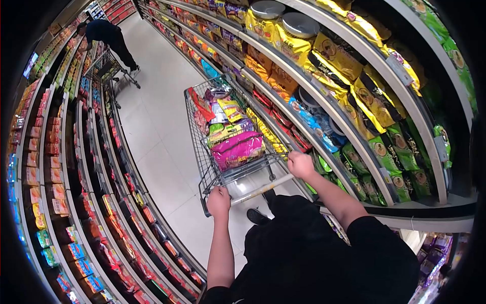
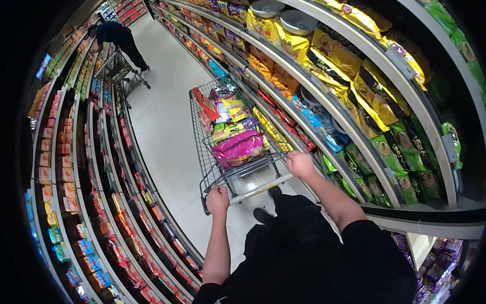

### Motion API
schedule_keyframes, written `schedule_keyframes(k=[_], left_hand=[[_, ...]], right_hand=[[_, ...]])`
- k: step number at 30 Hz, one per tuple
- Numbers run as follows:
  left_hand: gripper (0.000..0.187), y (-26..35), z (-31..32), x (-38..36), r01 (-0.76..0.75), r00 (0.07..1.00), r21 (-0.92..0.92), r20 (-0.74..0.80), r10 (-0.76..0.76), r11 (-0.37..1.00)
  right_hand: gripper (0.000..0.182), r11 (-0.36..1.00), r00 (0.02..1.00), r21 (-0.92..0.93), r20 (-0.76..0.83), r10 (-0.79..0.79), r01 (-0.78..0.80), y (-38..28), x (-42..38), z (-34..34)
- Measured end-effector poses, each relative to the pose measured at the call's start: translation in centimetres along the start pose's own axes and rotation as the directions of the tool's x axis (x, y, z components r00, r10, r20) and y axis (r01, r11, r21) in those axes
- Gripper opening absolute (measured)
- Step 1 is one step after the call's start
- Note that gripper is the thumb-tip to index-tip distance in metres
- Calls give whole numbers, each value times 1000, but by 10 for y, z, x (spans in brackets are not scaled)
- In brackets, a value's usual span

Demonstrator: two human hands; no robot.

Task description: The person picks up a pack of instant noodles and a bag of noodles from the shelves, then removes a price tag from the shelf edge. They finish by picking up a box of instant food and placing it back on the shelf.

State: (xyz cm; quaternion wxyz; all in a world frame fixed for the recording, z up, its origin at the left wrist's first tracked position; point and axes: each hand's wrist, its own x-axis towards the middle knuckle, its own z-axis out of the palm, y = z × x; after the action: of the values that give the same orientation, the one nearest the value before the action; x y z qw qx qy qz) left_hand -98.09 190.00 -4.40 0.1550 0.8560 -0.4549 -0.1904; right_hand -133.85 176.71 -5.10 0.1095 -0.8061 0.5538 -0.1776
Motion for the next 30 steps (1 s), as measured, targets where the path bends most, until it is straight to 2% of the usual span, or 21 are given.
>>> schedule_keyframes(k=[2, 5, 12, 13, 18, 21, 24, 30], left_hand=[[40, 6, -3, 13, 25, 999, 12, 36, -26, 1000], [39, 8, 3, 33, 32, 999, -30, 9, -32, 999], [41, 27, 2, 88, 84, 996, 32, 26, -85, 996], [41, 32, 0, 96, 100, 995, 22, 17, -101, 995], [40, 42, -5, 144, 57, 997, 56, -59, -54, 997], [39, 49, -13, 176, 85, 992, 56, -102, -79, 995], [39, 51, -19, 208, 79, 993, 70, -91, -72, 994], [39, 56, -28, 277, 105, 993, 71, -69, -100, 992]], right_hand=[[14, 1000, 1000, 0, -3, -5, 5, 0, 15, -1], [14, 1000, 1000, -11, 9, -17, 17, 2, 39, 1], [14, 999, 1000, 52, 23, 1, -2, 11, 108, 13], [14, 1000, 999, -16, 36, -1, 2, 13, 119, 20], [11, 997, 999, 76, 40, 19, -22, 11, 170, 28], [11, 989, 999, 138, -23, -48, 51, 10, 198, 39], [11, 991, 997, 110, -8, -73, 73, 5, 229, 46], [9, 984, 999, 173, -16, -39, 41, -2, 288, 67]])
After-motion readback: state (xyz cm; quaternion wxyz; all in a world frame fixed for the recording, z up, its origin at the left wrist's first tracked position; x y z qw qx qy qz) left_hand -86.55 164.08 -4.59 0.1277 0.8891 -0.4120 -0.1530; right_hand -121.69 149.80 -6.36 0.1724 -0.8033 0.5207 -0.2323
